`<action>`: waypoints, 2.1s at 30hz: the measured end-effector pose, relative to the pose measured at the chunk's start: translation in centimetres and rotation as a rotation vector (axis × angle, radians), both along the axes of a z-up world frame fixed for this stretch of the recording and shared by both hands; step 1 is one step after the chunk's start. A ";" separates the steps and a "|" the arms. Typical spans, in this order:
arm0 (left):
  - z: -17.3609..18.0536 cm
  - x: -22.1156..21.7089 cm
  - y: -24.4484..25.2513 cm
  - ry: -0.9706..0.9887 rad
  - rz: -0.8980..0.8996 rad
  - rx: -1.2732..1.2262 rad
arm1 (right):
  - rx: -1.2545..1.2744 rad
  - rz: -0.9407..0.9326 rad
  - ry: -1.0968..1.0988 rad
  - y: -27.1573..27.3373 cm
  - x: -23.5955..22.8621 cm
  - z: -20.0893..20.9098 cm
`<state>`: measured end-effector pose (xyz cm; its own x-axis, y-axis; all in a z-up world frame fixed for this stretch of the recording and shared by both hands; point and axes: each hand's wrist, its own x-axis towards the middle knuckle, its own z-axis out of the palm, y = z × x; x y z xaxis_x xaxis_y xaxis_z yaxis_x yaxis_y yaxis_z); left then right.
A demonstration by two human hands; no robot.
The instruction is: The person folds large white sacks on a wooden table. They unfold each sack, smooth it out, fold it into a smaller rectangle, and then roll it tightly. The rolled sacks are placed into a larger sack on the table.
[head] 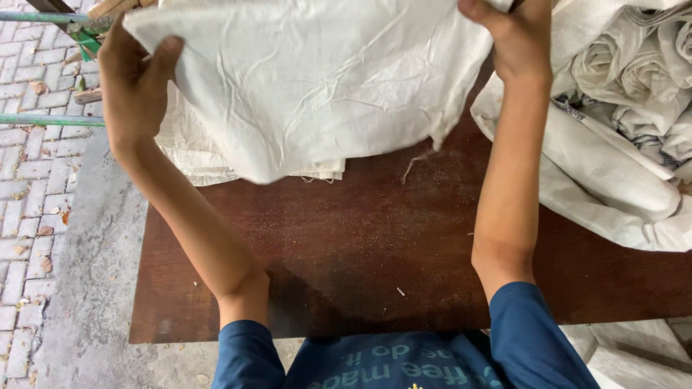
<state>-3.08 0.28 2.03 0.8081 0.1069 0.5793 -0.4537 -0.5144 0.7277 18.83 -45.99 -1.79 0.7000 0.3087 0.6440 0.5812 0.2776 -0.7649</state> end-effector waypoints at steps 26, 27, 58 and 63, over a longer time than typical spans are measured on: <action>-0.8 3.0 -0.9 0.061 -0.041 -0.041 | -0.039 -0.349 0.530 0.4 1.7 -0.9; -1.4 3.3 -0.5 0.062 -0.046 -0.039 | -0.037 -0.353 0.531 0.1 1.7 -1.2; 4.8 2.0 -15.6 0.076 0.057 0.790 | -0.973 -0.232 -0.539 13.6 -6.2 -3.2; 2.8 3.1 -15.2 0.774 0.047 0.870 | -1.212 -0.032 -0.416 14.2 -6.9 -3.8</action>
